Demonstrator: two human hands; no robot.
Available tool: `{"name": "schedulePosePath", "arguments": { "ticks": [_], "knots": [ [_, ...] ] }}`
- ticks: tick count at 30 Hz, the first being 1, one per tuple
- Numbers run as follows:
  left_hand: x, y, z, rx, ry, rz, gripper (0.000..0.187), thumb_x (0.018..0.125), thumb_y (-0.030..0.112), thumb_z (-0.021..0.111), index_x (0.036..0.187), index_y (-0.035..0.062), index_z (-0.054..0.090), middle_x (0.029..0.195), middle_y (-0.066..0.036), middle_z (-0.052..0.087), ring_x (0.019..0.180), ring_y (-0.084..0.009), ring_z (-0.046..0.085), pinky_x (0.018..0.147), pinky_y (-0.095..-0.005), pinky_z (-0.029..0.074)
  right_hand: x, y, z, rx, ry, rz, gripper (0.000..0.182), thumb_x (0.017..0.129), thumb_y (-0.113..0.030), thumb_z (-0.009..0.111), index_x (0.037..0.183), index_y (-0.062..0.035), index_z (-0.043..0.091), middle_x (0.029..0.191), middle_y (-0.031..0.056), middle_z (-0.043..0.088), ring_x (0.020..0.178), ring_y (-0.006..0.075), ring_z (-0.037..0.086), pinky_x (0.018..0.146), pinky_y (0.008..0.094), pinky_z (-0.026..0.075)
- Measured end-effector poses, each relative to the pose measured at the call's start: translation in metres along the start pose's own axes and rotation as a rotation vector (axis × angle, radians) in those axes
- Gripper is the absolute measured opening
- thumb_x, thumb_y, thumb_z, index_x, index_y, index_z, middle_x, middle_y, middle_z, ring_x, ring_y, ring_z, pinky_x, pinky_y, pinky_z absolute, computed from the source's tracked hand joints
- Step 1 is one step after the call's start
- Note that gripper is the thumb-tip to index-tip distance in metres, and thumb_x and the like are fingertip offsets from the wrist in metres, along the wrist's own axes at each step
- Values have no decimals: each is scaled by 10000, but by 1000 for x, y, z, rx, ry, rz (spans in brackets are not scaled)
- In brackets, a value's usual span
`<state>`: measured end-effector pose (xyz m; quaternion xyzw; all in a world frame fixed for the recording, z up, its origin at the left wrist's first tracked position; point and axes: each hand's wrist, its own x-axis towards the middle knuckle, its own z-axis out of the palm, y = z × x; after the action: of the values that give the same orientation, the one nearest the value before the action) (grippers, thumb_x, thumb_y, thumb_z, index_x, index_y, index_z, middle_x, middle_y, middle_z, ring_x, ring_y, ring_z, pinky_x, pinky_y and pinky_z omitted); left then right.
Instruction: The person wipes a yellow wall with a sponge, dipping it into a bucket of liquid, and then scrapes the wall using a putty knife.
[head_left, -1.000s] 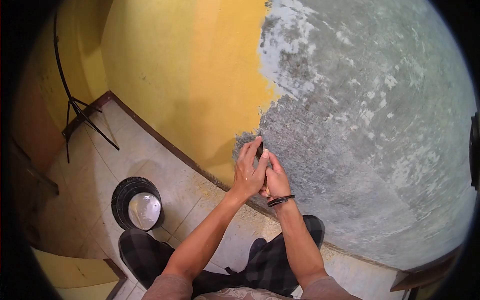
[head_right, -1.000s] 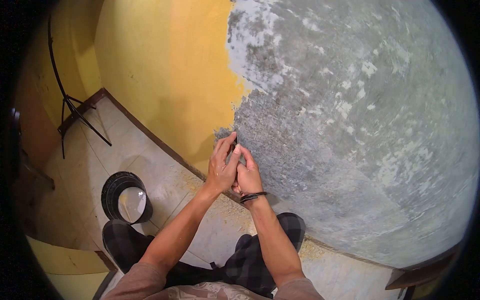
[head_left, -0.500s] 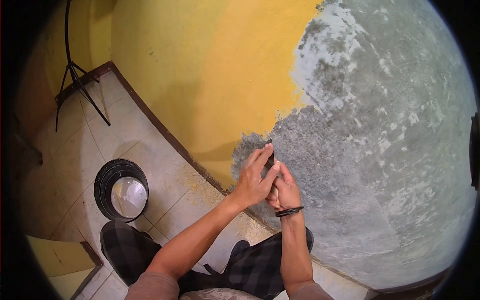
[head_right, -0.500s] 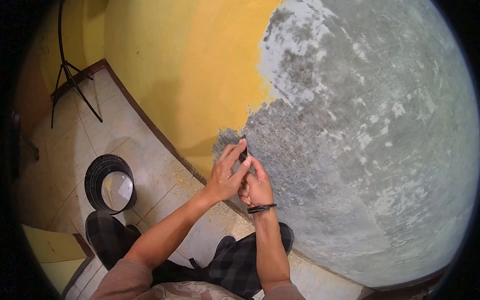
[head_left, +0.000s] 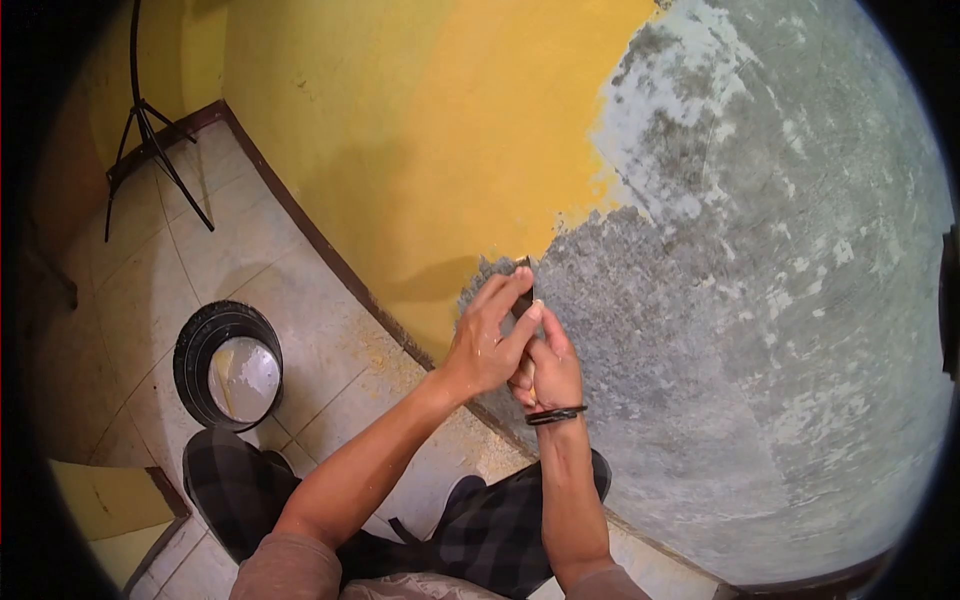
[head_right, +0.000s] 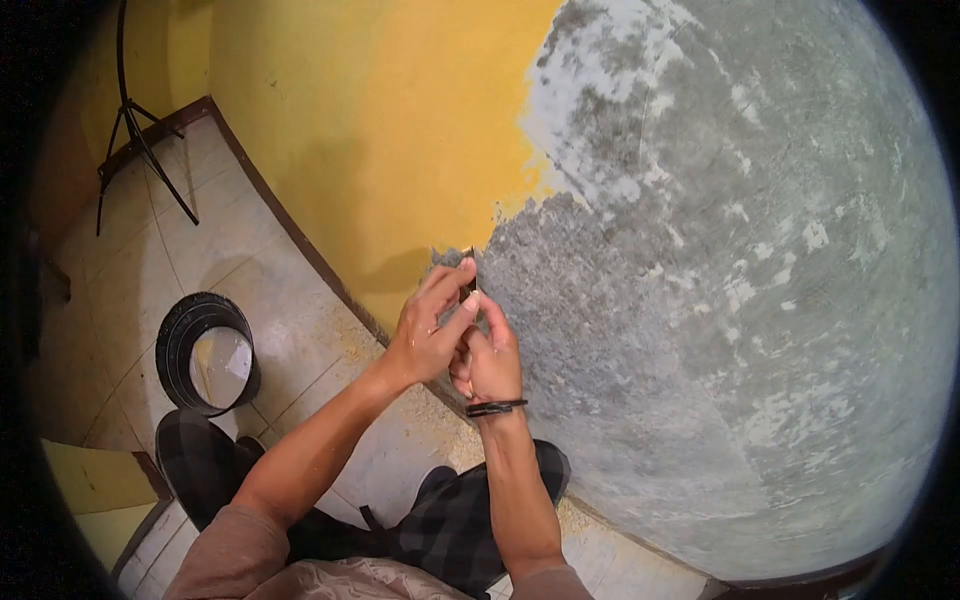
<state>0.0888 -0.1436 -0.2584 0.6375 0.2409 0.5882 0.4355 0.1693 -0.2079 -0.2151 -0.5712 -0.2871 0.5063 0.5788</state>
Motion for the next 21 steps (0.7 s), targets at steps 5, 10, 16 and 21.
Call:
{"name": "schedulePosePath", "arguments": {
  "ticks": [5,10,16,21],
  "knots": [
    [-3,7,-4,14,-65,10,391,877,181,537,1165,-81,509,1059,-182,549,956,-275,563,830,-333,448,-9,8,0,-11,38,-46,390,923,-108,395,1312,-137,401,555,-2,476,322,55,350,260,198,269],
    [1,5,-4,50,-15,18,381,879,176,534,1155,-86,510,1076,-198,544,986,-292,559,854,-344,441,3,5,5,-44,36,-15,338,935,-113,377,1270,-119,417,572,-1,477,324,52,343,259,195,261],
    [-3,-9,0,112,12,188,414,873,174,549,1194,-81,489,1022,-155,534,880,-215,542,777,-294,443,7,10,9,27,46,-79,349,955,-157,383,1298,-124,435,598,-6,503,326,48,356,264,197,267],
    [3,7,-14,-6,7,-58,429,868,191,555,1195,-79,487,1034,-156,535,935,-242,552,793,-296,440,10,1,17,-86,39,-19,346,949,-132,356,1284,-100,438,628,-2,511,317,52,360,263,208,275]
  ]
}}
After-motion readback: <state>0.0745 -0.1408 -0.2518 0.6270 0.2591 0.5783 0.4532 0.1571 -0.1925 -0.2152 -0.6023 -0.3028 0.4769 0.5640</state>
